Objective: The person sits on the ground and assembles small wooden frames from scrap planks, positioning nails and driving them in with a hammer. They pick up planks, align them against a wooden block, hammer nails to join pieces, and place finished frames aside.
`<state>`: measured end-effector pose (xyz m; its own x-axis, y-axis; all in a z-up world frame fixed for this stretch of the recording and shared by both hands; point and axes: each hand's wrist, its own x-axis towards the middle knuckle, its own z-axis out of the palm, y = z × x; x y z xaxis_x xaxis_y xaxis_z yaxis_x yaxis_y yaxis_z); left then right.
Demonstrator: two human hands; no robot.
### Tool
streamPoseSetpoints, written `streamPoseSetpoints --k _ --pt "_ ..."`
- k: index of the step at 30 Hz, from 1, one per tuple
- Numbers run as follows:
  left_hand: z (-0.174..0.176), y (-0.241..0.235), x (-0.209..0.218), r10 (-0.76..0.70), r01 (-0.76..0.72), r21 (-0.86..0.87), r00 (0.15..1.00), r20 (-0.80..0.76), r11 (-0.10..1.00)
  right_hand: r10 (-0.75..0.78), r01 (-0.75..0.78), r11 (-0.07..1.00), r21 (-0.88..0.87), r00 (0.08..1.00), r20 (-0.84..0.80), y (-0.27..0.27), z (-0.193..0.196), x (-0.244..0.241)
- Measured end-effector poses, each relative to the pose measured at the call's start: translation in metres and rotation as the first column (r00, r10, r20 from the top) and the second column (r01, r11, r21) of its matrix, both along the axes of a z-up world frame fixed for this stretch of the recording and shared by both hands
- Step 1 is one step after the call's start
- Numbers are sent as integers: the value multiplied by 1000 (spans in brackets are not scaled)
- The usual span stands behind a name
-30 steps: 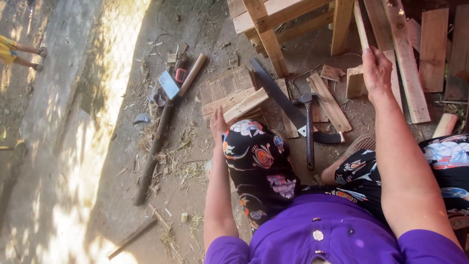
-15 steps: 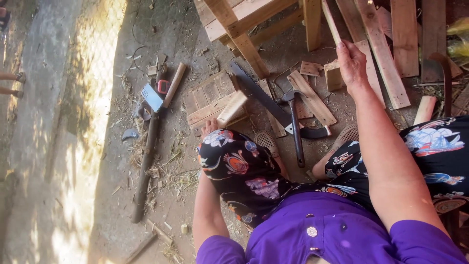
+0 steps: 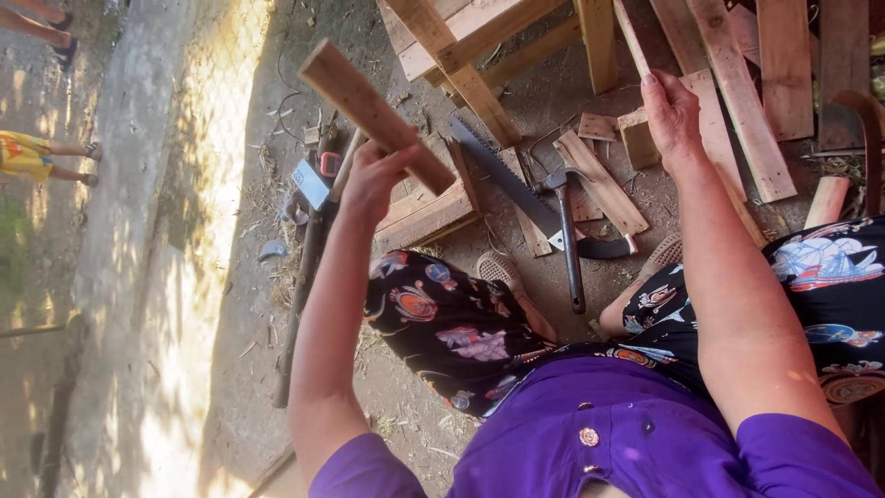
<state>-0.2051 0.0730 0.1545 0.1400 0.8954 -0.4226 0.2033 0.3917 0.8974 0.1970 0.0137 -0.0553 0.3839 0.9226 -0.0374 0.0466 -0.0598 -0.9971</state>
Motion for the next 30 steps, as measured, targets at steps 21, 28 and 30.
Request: streamPoseSetpoints --k 21,28,30 --pt "-262 -22 98 227 -200 -126 940 256 972 4 -4 1000 -8 1000 -26 -1 0 1" --pt "-293 -35 99 172 -164 -59 965 197 985 11 -11 999 -43 1000 -4 1 1 0" --pt "-295 -34 101 192 -181 -77 966 174 980 5 -5 999 -40 1000 0 2 1 1"
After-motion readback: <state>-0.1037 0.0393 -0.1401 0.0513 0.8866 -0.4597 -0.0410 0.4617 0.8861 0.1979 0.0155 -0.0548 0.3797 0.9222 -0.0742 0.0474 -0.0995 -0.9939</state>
